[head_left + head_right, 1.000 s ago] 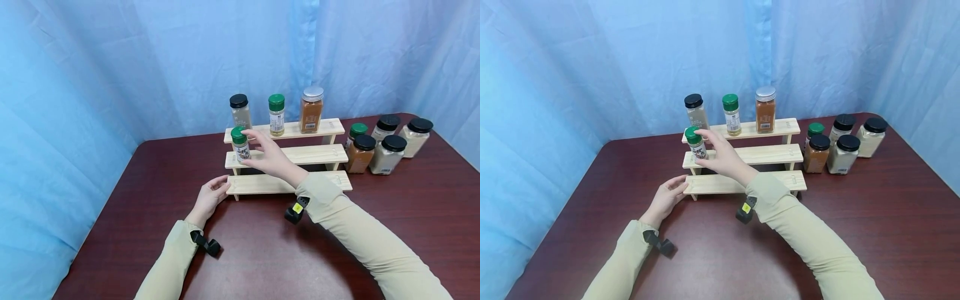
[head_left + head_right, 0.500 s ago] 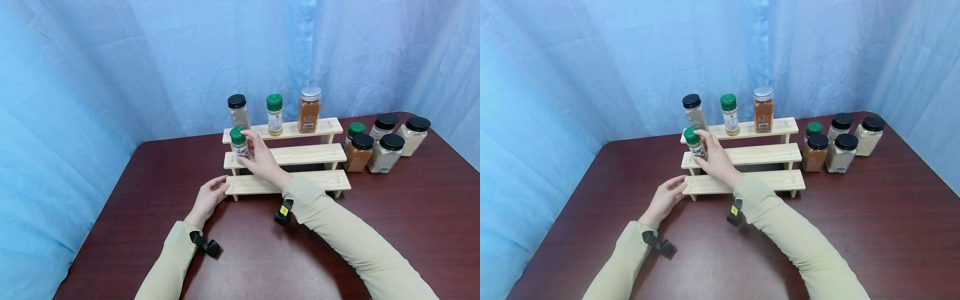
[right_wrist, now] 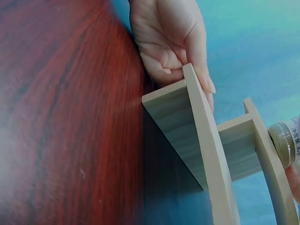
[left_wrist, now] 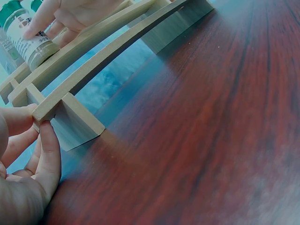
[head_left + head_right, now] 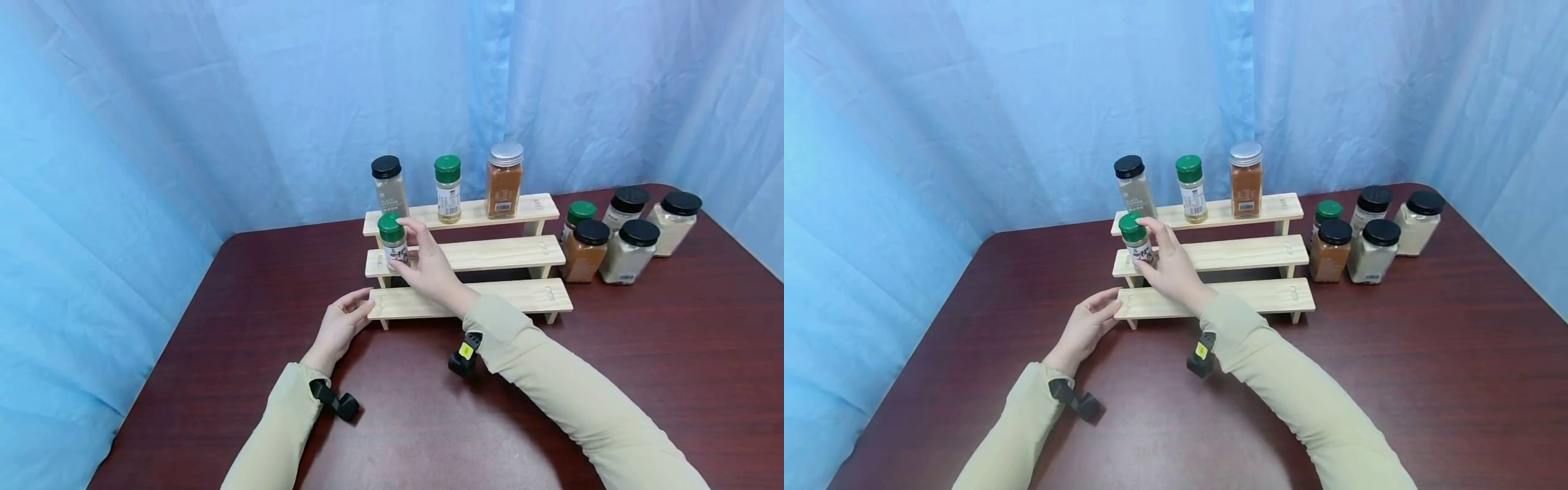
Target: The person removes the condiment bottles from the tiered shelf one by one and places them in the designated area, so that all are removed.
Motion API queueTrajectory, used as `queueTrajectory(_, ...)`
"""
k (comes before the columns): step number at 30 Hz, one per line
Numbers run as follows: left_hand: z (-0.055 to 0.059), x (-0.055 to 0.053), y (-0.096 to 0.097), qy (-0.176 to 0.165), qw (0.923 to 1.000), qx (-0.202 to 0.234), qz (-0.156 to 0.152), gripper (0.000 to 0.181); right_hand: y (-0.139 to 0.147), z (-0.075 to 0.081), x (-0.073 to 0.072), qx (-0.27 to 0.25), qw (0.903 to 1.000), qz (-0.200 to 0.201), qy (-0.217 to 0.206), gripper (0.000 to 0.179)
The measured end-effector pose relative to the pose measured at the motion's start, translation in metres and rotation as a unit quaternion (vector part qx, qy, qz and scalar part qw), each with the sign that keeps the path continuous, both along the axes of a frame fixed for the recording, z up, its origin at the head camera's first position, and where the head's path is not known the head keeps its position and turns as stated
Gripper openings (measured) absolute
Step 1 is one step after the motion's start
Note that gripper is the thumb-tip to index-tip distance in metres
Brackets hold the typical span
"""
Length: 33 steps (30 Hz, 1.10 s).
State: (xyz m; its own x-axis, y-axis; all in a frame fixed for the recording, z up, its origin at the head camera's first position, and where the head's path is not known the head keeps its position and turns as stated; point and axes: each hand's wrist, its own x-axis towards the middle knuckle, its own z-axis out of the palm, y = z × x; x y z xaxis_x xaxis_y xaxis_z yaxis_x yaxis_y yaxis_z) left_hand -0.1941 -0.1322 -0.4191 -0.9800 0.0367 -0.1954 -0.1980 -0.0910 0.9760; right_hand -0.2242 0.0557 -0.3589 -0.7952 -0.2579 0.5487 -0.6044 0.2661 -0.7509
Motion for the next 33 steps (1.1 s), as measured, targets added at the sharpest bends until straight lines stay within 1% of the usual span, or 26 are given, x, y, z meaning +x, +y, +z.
queueTrajectory(6, -0.001, 0.001, -0.001, 0.003, 1.0, 0.008, -0.001, 0.04, 0.004, -0.003, 0.008, -0.04, 0.9986, 0.015, -0.032, 0.069)
queueTrajectory(9, -0.001, 0.001, -0.001, 0.003, 1.0, 0.004, -0.002, 0.04, 0.007, -0.004, 0.013, -0.057, 0.997, 0.019, -0.048, 0.071)
queueTrajectory(13, 0.0, 0.0, -0.001, 0.003, 1.0, -0.004, -0.001, 0.039, 0.012, -0.005, 0.02, -0.071, 0.9955, 0.021, -0.06, 0.074)
queueTrajectory(18, 0.0, 0.0, 0.0, -0.002, 1.0, 0.001, -0.001, 0.039, 0.019, -0.006, 0.028, -0.084, 0.9928, 0.027, -0.081, 0.076)
queueTrajectory(26, 0.001, -0.002, 0.001, 0.007, 0.9999, 0.011, -0.005, 0.04, 0.033, -0.009, 0.036, -0.071, 0.9892, 0.043, -0.121, 0.078)
queueTrajectory(30, 0.001, -0.001, 0.001, 0.004, 0.9998, 0.018, -0.007, 0.041, 0.041, -0.011, 0.041, -0.077, 0.9851, 0.05, -0.146, 0.079)
queueTrajectory(33, 0.0, 0.0, 0.0, 0.003, 0.9998, 0.019, -0.004, 0.041, 0.048, -0.012, 0.046, -0.078, 0.9825, 0.047, -0.163, 0.08)
